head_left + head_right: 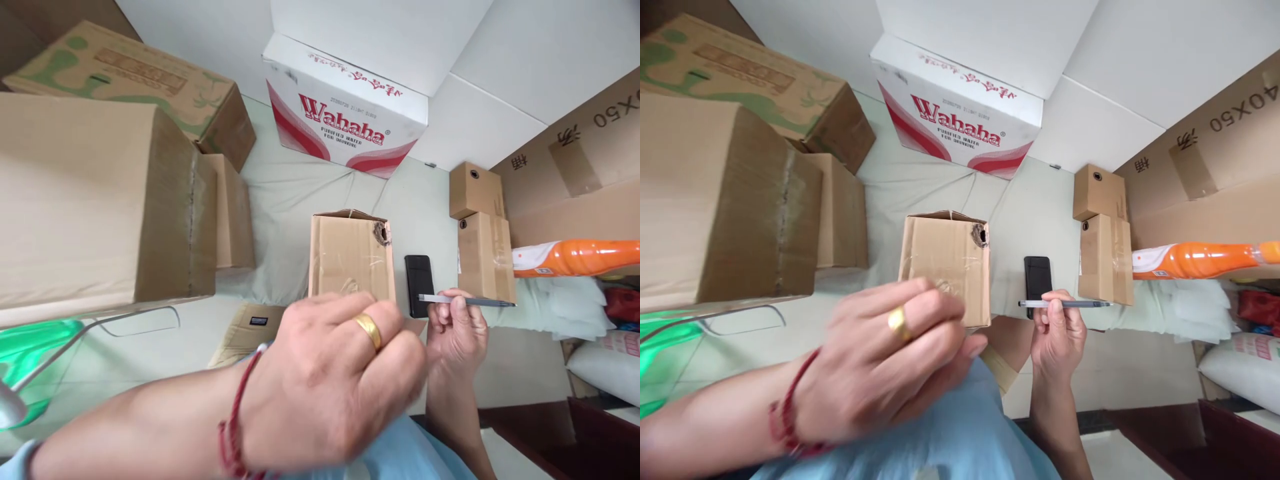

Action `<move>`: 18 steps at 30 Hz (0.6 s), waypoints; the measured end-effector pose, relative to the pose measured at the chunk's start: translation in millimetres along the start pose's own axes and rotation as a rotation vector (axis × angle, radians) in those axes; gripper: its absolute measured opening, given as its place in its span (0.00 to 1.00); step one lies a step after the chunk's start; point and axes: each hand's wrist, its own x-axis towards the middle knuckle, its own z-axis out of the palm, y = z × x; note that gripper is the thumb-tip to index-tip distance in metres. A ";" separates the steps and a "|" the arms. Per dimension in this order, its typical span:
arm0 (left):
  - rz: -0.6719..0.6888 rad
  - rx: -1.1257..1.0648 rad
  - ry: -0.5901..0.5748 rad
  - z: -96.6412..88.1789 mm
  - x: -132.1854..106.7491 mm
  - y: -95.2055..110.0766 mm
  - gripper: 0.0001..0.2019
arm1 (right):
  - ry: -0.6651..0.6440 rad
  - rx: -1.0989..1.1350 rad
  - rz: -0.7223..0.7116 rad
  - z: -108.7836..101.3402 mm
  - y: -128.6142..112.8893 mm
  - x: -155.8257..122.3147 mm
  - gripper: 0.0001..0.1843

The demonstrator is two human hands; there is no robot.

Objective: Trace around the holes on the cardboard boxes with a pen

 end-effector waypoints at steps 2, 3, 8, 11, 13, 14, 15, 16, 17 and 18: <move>0.126 0.244 0.003 5.6 18.9 -20.8 0.08 | -0.024 -0.018 -0.026 -1.3 -1.3 1.1 0.14; 0.117 0.317 -0.018 9.5 23.6 -29.6 0.08 | -0.042 -0.044 -0.009 -2.2 -2.7 1.6 0.14; 0.007 0.284 -0.173 16.9 19.0 -51.0 0.12 | -0.102 -0.254 0.126 -5.0 -13.0 4.7 0.40; -0.017 0.213 -0.157 11.9 15.7 -52.0 0.13 | -0.053 -0.252 0.062 -5.9 -17.1 10.7 0.45; -0.017 0.142 -0.131 9.5 16.1 -52.6 0.16 | -0.024 -0.161 -0.015 -6.9 -19.8 16.4 0.29; -0.020 0.102 -0.117 8.9 16.6 -53.3 0.18 | -0.044 -0.098 -0.039 -7.1 -21.8 19.3 0.23; -0.025 0.065 -0.102 8.5 17.0 -54.1 0.21 | -0.075 -0.031 -0.059 -6.7 -24.2 21.9 0.21; -0.030 0.033 -0.090 8.2 17.4 -55.0 0.22 | -0.111 0.027 -0.079 -5.3 -27.2 24.0 0.21; -0.033 0.009 -0.083 8.0 17.6 -55.9 0.23 | -0.141 0.069 -0.096 -2.6 -30.4 25.4 0.20; -0.032 -0.009 -0.079 7.7 17.8 -56.6 0.23 | -0.161 0.091 -0.109 1.4 -33.8 26.2 0.18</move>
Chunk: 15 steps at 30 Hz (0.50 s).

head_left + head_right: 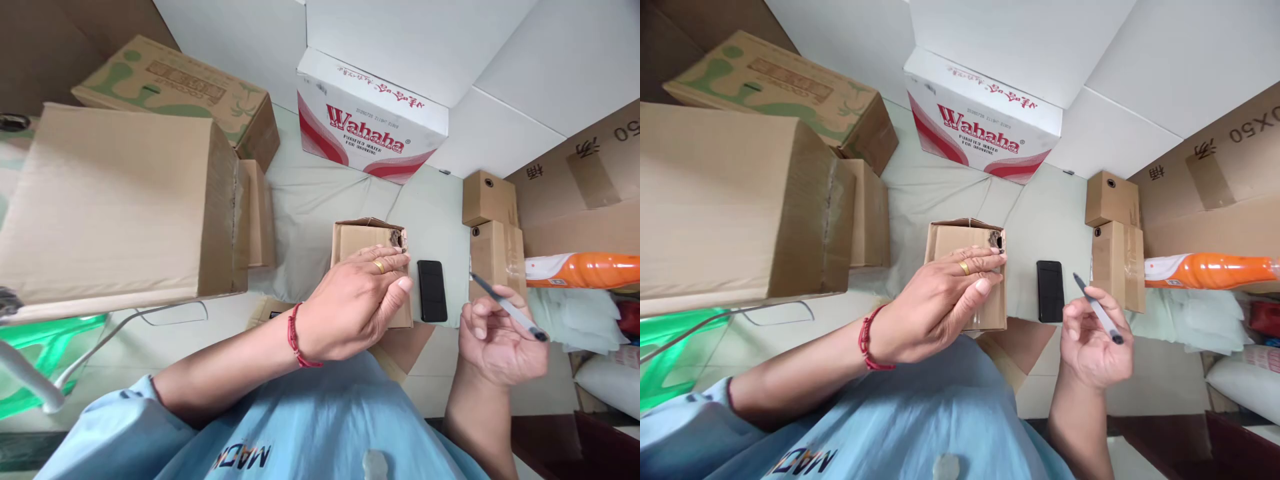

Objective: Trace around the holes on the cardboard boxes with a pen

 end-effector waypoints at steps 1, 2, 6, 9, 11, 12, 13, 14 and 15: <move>0.005 -0.013 0.003 -0.4 0.2 -0.6 0.23 | -0.009 0.007 -0.007 5.3 -2.6 1.3 0.17; 0.011 -0.024 0.010 -0.8 0.4 -1.0 0.23 | -0.010 0.008 -0.010 11.6 -4.7 2.3 0.16; 0.024 -0.054 0.053 -2.0 0.6 -2.6 0.21 | -0.056 0.044 -0.001 35.9 -5.9 5.8 0.18; 0.049 -0.008 0.050 -1.7 -2.4 -3.7 0.17 | -0.089 0.062 0.038 48.7 -4.0 10.9 0.24; 0.065 0.049 0.041 -1.2 -6.1 -4.1 0.15 | -0.093 0.044 0.069 57.2 -5.3 15.5 0.17; 0.071 0.073 0.044 -1.0 -8.2 -4.0 0.15 | -0.107 0.023 0.080 62.1 -7.0 17.7 0.17; 0.076 0.091 0.049 -0.8 -10.1 -4.0 0.15 | -0.133 -0.004 0.088 67.3 -8.9 19.8 0.19; 0.079 0.105 0.055 -0.6 -11.8 -3.9 0.15 | -0.163 -0.035 0.091 72.7 -11.0 21.6 0.20; 0.080 0.115 0.059 -0.6 -13.1 -3.9 0.15 | -0.194 -0.067 0.086 78.2 -12.7 23.1 0.19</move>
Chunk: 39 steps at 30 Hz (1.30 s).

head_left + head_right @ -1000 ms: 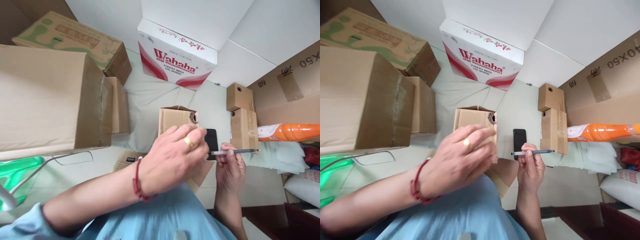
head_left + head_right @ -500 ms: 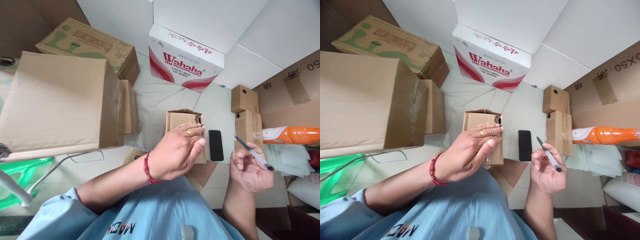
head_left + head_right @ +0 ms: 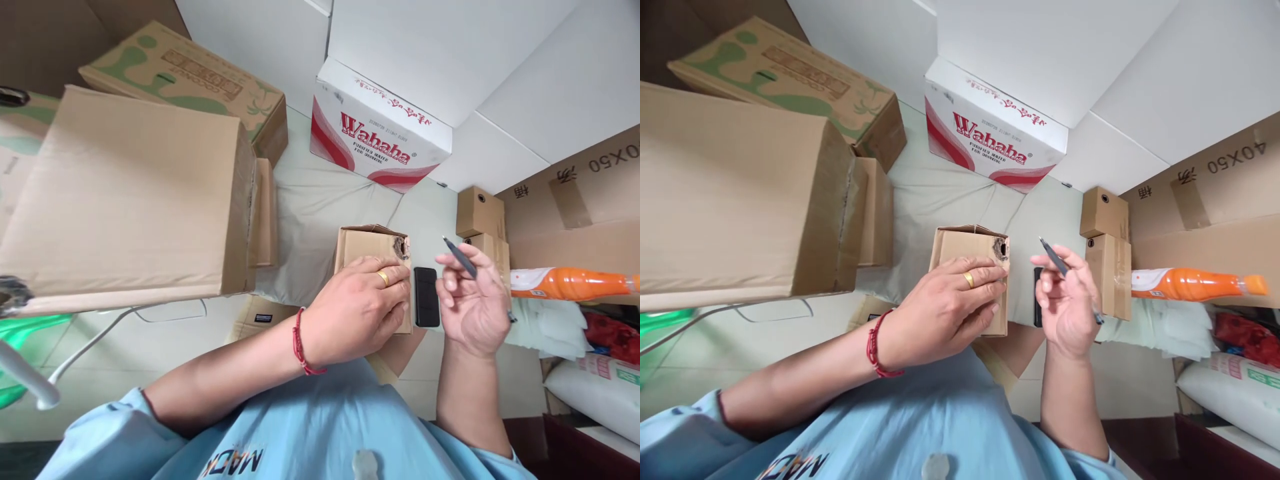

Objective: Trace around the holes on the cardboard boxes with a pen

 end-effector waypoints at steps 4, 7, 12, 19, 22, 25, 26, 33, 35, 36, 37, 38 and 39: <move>0.004 0.036 -0.018 -1.3 -1.8 -0.8 0.14 | -0.037 -0.056 -0.047 19.0 -0.7 6.0 0.10; 0.009 0.069 -0.062 -4.0 -1.0 -1.7 0.14 | -0.031 -0.054 -0.046 31.5 7.3 8.8 0.10; 0.002 0.143 -0.106 -3.9 -0.7 1.4 0.14 | 0.027 -0.118 -0.069 48.9 20.5 14.9 0.09; 0.006 0.113 -0.033 13.2 3.1 4.7 0.14 | 0.132 -0.445 -0.357 62.5 19.0 16.1 0.24; 0.002 0.090 -0.054 14.9 5.5 3.1 0.13 | 0.211 -0.568 -0.435 63.9 19.1 12.9 0.25; 0.004 0.080 -0.063 13.3 7.1 2.2 0.13 | 0.231 -0.568 -0.396 64.1 21.0 11.8 0.26; 0.004 0.078 -0.059 13.0 7.6 2.3 0.13 | 0.221 -0.555 -0.371 64.1 21.4 11.9 0.26; -0.014 0.075 -0.028 15.3 7.6 4.7 0.14 | 0.139 -0.547 -0.317 65.8 17.7 12.7 0.22; -0.009 0.071 -0.011 15.6 7.5 4.5 0.13 | 0.142 -0.564 -0.320 66.1 17.0 12.5 0.22; -0.005 0.070 -0.005 15.5 7.5 4.2 0.13 | 0.146 -0.570 -0.316 66.2 16.9 12.4 0.22; -0.001 0.069 -0.002 15.4 7.6 3.8 0.13 | 0.150 -0.573 -0.308 66.4 17.0 12.3 0.22; 0.001 0.069 -0.002 15.1 7.6 3.4 0.12 | 0.156 -0.576 -0.298 66.6 17.1 12.2 0.22; 0.004 0.070 -0.003 14.7 7.6 3.0 0.12 | 0.162 -0.577 -0.285 67.0 17.1 12.0 0.23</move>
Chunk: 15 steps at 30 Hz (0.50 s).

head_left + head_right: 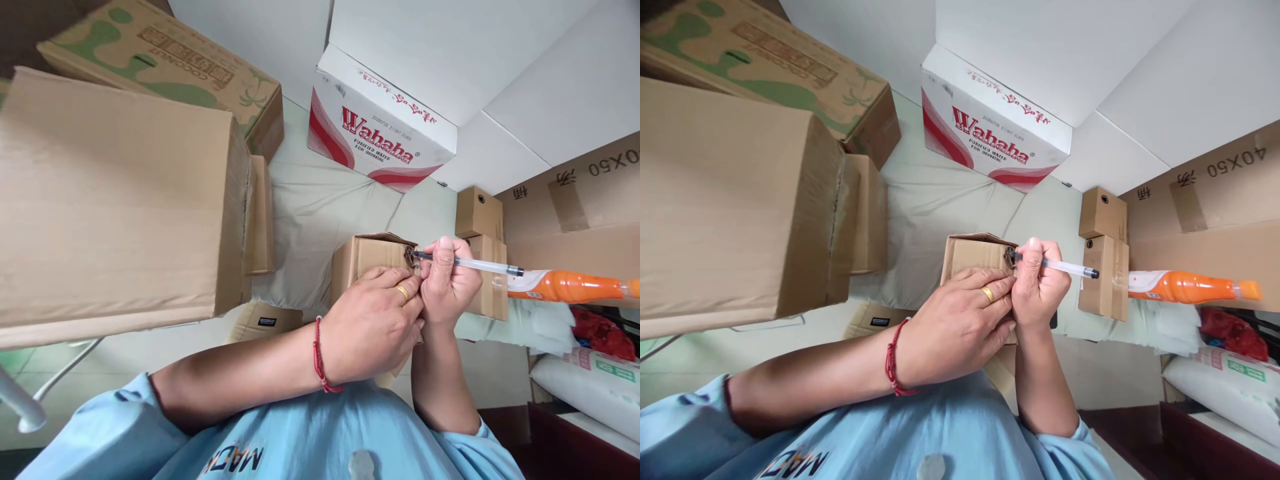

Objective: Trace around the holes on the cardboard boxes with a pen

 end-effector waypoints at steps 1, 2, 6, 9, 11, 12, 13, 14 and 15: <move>0.004 0.002 -0.002 -0.4 -0.1 -0.4 0.13 | 0.004 -0.003 0.013 0.4 -0.3 -0.1 0.23; 0.009 0.005 -0.003 -0.8 -0.4 -0.8 0.13 | 0.009 -0.007 0.023 0.7 -0.6 -0.2 0.24; 0.022 0.014 0.008 -2.2 -2.1 -1.8 0.13 | 0.033 -0.062 0.007 1.2 -1.5 -0.1 0.25; 0.010 0.010 0.004 -2.9 -3.2 -2.0 0.12 | 0.046 -0.133 -0.048 -0.3 -0.1 -0.6 0.24; 0.005 0.003 -0.008 -3.4 -3.5 -2.0 0.13 | 0.056 -0.178 -0.074 -2.2 1.7 -1.4 0.24; 0.004 -0.001 -0.011 -3.7 -3.6 -2.0 0.13 | 0.058 -0.196 -0.080 -3.2 2.6 -1.9 0.24; 0.004 -0.004 -0.014 -4.0 -3.5 -1.9 0.14 | 0.058 -0.211 -0.084 -4.1 3.3 -2.4 0.24; 0.004 -0.006 -0.019 -4.2 -3.5 -1.8 0.14 | 0.058 -0.223 -0.086 -4.9 3.8 -3.0 0.24; 0.003 -0.006 -0.028 -4.4 -3.3 -1.6 0.14 | 0.062 -0.233 -0.088 -5.5 3.9 -3.6 0.24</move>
